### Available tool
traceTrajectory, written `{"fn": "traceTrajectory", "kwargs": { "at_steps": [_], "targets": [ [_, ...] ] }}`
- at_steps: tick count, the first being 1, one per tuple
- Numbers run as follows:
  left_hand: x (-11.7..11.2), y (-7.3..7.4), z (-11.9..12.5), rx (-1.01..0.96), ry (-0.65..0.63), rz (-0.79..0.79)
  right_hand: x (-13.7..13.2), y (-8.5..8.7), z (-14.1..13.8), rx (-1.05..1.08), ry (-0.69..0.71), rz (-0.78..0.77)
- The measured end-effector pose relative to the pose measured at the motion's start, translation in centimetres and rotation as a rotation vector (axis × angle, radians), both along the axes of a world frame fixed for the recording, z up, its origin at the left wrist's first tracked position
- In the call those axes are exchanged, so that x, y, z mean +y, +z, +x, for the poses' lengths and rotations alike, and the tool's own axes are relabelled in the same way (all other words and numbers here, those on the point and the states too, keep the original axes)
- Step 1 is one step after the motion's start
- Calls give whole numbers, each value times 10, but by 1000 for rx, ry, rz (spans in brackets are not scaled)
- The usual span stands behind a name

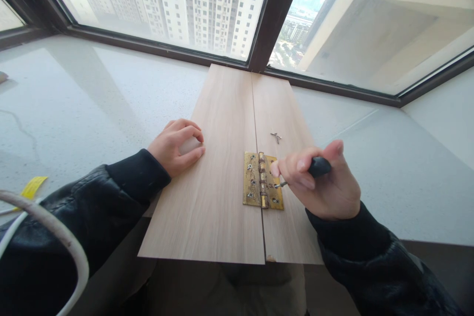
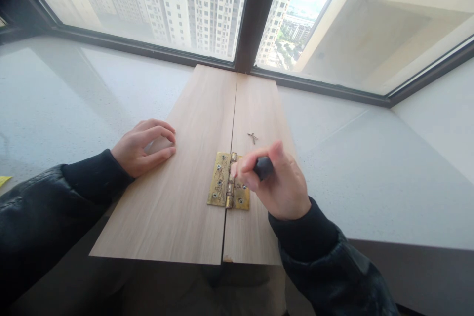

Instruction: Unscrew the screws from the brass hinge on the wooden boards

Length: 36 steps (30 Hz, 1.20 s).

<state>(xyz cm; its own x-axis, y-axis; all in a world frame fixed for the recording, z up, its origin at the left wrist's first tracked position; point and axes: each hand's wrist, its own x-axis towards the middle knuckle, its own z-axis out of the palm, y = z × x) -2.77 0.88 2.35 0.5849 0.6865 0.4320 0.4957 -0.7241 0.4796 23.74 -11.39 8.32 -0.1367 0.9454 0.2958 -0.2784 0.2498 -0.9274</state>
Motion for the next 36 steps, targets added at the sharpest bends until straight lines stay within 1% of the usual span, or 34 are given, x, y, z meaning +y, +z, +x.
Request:
{"fn": "traceTrajectory", "kwargs": {
  "at_steps": [3,5,7,10,12,13,15,17,18,20,23,24,25,27,28,29,30,32,34,36],
  "targets": [
    [0,0,0,4,6,-2,0,5,-3,-48,136,-37],
    [0,0,0,2,7,-1,-1,7,-3,-63,150,-23],
    [-1,0,0,-2,7,0,-3,5,-2,-52,90,10],
    [-1,0,0,-8,8,1,-3,0,2,-50,-52,54],
    [-1,0,0,-11,4,3,-3,-4,2,-48,-74,66],
    [-1,0,0,-12,0,3,-3,-5,2,-40,-50,63],
    [0,0,0,-15,-6,5,-2,-5,-1,-17,46,36],
    [0,-1,0,-16,-4,7,-1,-1,-3,-5,147,-5],
    [0,-1,0,-17,1,7,0,1,-4,-6,171,-16],
    [0,-1,0,-14,7,8,-2,8,-2,-18,147,-18],
    [0,0,0,-2,0,5,-8,20,8,-65,27,7],
    [0,1,0,-1,-4,4,-11,24,12,-137,-37,2],
    [-1,1,0,-4,-7,4,-14,27,16,-262,-118,-9],
    [-1,1,0,-10,-8,6,-19,30,22,-683,-296,-46],
    [-1,0,0,-11,-6,6,-21,30,22,-922,-359,-71],
    [-1,0,0,-10,-3,7,-23,28,22,-1143,-389,-99],
    [-1,0,0,-8,-2,6,-24,26,21,-1321,-392,-128],
    [0,-1,0,-3,-3,2,-25,21,17,-1553,-363,-175],
    [0,-1,0,-2,-5,0,-26,15,13,-1683,-341,-173],
    [0,-1,0,-7,-3,4,-27,12,10,-1757,-327,-131]
  ]
}}
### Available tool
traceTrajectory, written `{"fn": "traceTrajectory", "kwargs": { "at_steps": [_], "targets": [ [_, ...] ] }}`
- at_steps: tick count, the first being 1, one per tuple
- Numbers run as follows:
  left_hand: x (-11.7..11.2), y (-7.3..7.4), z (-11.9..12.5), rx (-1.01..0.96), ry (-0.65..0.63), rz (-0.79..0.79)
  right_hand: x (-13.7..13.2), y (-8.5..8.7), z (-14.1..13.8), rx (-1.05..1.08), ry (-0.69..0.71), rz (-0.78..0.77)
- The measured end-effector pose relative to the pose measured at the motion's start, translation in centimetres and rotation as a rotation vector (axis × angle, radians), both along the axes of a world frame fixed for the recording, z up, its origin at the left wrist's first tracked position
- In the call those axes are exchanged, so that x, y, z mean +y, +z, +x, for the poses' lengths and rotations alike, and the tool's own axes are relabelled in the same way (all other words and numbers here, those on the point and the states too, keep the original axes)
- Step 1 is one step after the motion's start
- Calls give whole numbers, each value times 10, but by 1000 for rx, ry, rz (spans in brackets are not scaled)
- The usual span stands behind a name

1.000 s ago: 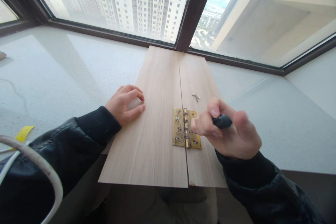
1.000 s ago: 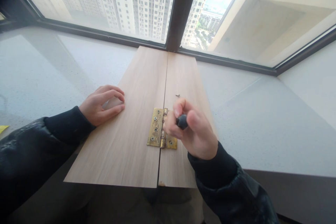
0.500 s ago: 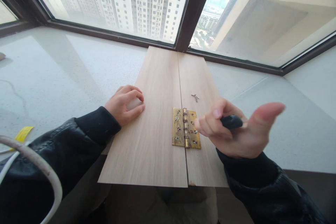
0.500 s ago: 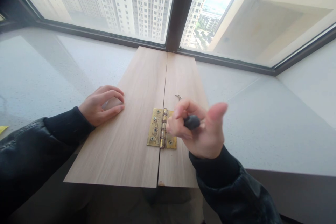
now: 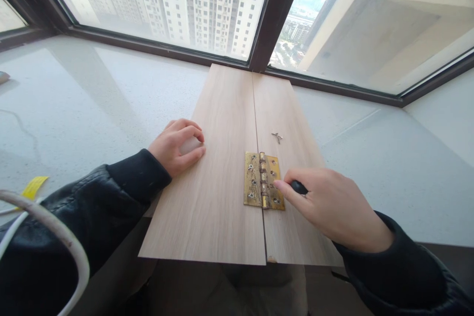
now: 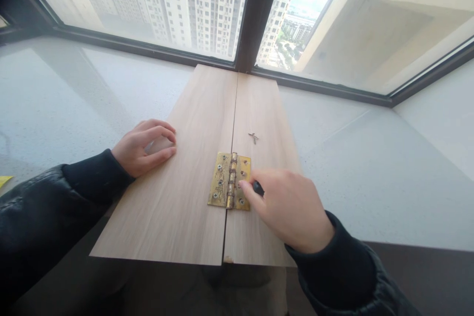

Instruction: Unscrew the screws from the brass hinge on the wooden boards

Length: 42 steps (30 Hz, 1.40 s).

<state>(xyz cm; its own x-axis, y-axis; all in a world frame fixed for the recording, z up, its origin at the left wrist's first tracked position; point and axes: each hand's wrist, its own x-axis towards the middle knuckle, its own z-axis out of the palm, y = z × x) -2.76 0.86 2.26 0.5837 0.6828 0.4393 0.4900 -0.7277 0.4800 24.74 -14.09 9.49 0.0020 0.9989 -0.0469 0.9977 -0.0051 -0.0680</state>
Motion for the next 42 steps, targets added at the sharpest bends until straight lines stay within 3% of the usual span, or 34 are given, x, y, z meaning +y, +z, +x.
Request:
{"fn": "traceTrajectory", "kwargs": {
  "at_steps": [7,18,31,38,42],
  "targets": [
    [0,0,0,-8,-6,-6,-2,1,5,-112,194,83],
    [0,0,0,1,7,-8,7,2,20,136,409,97],
    [-1,2,0,12,5,-21,14,-3,33,423,355,87],
    [0,3,-1,22,0,-22,15,-26,38,418,373,252],
    [-1,3,0,13,8,-19,16,-30,35,384,389,305]
  ]
}}
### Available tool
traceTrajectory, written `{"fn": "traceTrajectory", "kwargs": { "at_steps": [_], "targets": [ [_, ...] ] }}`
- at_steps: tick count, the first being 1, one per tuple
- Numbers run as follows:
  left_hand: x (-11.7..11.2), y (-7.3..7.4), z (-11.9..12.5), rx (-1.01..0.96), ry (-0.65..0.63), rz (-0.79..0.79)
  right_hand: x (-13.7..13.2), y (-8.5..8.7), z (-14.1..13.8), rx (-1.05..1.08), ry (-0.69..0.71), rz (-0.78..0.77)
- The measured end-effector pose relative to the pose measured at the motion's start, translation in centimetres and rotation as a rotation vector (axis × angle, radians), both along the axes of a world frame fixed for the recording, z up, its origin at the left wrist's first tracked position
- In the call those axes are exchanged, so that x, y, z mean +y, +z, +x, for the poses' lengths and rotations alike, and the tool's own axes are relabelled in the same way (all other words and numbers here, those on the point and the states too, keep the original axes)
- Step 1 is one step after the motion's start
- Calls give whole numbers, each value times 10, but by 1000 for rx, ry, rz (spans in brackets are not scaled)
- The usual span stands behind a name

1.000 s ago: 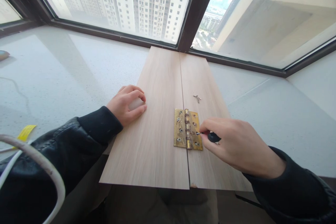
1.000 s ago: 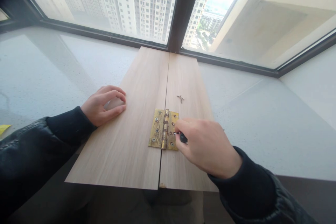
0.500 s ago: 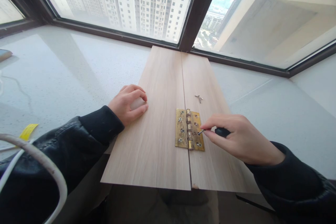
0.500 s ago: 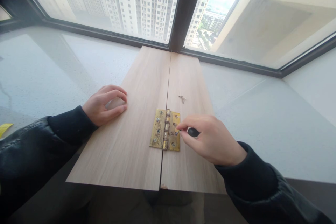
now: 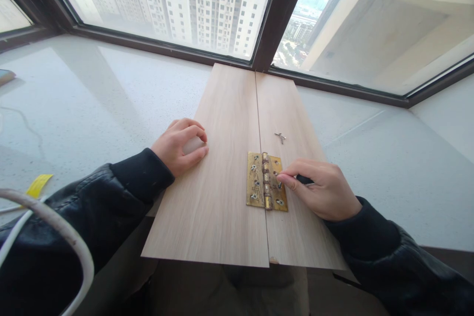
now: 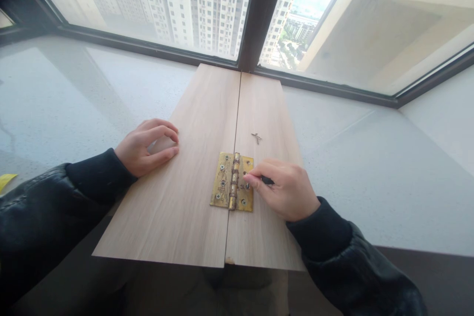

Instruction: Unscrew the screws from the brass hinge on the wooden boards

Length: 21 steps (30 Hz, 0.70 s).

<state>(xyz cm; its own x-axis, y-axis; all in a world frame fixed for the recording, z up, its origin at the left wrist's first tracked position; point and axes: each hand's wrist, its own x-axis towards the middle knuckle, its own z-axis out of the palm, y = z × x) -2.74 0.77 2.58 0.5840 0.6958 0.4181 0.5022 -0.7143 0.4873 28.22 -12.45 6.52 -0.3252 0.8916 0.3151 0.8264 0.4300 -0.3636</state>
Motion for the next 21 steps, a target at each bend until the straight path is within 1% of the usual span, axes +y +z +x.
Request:
{"fn": "traceTrajectory", "kwargs": {
  "at_steps": [6,9,13,16,18,21],
  "targets": [
    [0,1,0,13,-2,-10,1,-5,-2,7,2,76],
    [0,0,0,3,2,-4,3,-8,-4,23,42,100],
    [0,-1,0,-4,0,10,2,-6,-10,50,135,81],
    [0,0,0,0,-2,-1,-4,-3,-10,72,197,50],
    [0,0,0,3,-2,-12,-9,-1,-6,68,207,34],
    [-1,0,0,3,3,-25,-14,0,3,52,164,35]
  ]
}}
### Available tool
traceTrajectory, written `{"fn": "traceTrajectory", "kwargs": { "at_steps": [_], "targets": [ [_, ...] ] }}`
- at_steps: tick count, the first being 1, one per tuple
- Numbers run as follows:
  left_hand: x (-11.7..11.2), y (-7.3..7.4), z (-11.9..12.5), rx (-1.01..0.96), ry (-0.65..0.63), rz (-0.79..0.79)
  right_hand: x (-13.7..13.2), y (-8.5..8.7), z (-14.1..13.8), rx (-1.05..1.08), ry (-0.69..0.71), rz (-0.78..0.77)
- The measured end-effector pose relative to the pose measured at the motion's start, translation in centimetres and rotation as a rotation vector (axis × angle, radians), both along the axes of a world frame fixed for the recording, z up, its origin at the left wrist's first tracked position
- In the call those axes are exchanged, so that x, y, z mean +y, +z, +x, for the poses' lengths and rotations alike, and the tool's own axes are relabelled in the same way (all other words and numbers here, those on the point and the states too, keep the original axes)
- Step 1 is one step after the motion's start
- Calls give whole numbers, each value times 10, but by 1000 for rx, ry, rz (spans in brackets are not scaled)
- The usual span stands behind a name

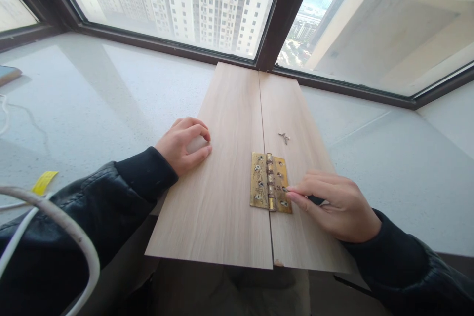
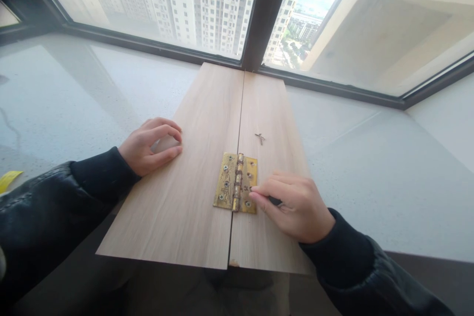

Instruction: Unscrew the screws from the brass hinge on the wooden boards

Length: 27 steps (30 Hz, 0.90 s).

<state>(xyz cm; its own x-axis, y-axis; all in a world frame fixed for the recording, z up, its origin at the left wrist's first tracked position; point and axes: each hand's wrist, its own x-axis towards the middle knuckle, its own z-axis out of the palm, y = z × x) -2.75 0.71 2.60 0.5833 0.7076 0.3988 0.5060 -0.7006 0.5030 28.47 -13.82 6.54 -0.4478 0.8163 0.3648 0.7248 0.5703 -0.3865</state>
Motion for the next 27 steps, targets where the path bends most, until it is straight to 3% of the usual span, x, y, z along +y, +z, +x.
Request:
{"fn": "traceTrajectory", "kwargs": {
  "at_steps": [6,13,21,27],
  "targets": [
    [0,0,0,0,-3,9,9,4,5,-64,-111,49],
    [1,1,-1,11,-5,16,14,5,-10,-45,-33,-38],
    [1,-1,0,2,-5,16,7,11,3,25,-31,-107],
    [1,-1,-1,9,-2,22,11,9,0,-193,-97,-113]
  ]
}}
